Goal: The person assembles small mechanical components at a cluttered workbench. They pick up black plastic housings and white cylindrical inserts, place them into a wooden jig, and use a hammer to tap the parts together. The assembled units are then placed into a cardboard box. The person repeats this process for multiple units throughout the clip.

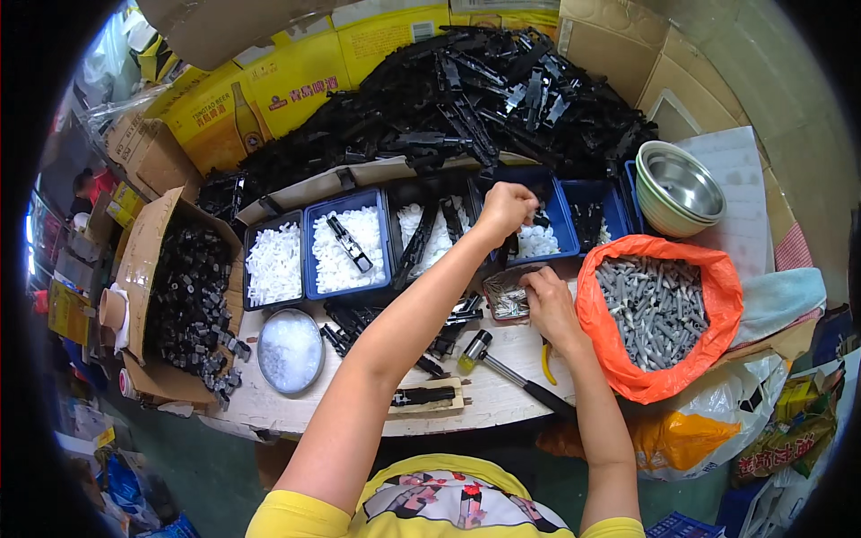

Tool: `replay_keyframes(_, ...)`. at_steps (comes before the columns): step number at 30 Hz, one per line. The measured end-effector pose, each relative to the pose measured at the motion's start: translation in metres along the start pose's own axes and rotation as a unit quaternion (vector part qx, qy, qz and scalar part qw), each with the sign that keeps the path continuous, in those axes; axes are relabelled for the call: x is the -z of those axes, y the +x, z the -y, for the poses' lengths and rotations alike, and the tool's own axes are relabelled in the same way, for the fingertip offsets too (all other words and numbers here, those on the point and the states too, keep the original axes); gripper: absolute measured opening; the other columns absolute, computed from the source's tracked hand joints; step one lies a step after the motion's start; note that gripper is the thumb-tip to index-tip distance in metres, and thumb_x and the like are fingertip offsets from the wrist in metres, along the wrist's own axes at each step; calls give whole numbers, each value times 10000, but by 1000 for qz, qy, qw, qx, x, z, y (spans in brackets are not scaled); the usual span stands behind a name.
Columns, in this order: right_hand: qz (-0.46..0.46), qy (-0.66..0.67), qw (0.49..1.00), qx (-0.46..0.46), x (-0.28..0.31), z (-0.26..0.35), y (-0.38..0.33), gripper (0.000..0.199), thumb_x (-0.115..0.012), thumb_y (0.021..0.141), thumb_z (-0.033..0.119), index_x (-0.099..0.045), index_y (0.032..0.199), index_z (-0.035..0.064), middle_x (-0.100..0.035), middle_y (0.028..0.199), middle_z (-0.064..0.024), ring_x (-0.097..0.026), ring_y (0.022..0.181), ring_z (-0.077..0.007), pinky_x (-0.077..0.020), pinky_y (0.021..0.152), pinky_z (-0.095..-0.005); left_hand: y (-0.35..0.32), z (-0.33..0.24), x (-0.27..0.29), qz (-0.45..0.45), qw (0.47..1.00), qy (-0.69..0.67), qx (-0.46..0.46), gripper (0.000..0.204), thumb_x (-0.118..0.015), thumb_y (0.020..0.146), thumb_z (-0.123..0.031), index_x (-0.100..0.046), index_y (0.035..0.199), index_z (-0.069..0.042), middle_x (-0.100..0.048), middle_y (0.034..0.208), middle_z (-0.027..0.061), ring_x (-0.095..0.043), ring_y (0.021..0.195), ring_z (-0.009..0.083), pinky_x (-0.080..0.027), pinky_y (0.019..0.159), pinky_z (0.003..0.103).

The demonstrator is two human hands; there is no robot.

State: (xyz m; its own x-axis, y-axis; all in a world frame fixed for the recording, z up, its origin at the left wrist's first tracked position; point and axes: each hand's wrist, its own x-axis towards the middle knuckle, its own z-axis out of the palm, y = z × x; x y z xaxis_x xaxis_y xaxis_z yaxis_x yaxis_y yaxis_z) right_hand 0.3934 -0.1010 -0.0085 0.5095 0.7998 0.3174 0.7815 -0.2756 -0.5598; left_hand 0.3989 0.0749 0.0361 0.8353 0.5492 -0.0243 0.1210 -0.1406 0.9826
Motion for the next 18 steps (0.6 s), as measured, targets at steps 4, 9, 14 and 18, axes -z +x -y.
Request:
replay_keyframes(4, -37, 30, 999, 0, 5, 1, -2, 120, -528, 766, -5, -595, 865, -12, -545, 839, -163, -552, 791, -315, -444, 695, -352, -15, -3, 19, 74, 977, -173, 103, 179, -608, 791, -40, -605, 950, 41, -615, 780, 106, -592, 664, 161, -483, 563, 279)
replay_keyframes(9, -88, 149, 985, -4, 17, 18, -5, 117, -551, 760, -15, -595, 868, -11, -551, 822, -108, -566, 706, -226, -458, 643, -310, -56, -11, 33, 124, 960, -237, 80, 148, -633, 782, -38, -606, 910, 31, -606, 738, 95, -593, 647, 155, -496, 531, 269)
replay_keyframes(14, -56, 390, 917, -60, 34, 59, -23, 101, -544, 814, -37, -579, 909, -38, -523, 895, -49, -562, 749, -113, -469, 693, -223, -135, -5, 54, 161, 941, -278, 107, 153, -639, 781, -33, -596, 917, 23, -597, 785, 77, -561, 649, 132, -463, 545, 253)
replay_keyframes(18, -38, 428, 903, -11, 27, 91, -34, 118, -595, 764, -37, -603, 880, -18, -558, 827, -54, -555, 735, -111, -441, 659, -221, -199, 15, 68, 148, 924, -338, 102, 211, -654, 748, 11, -604, 952, 30, -606, 797, 82, -576, 652, 137, -488, 563, 257)
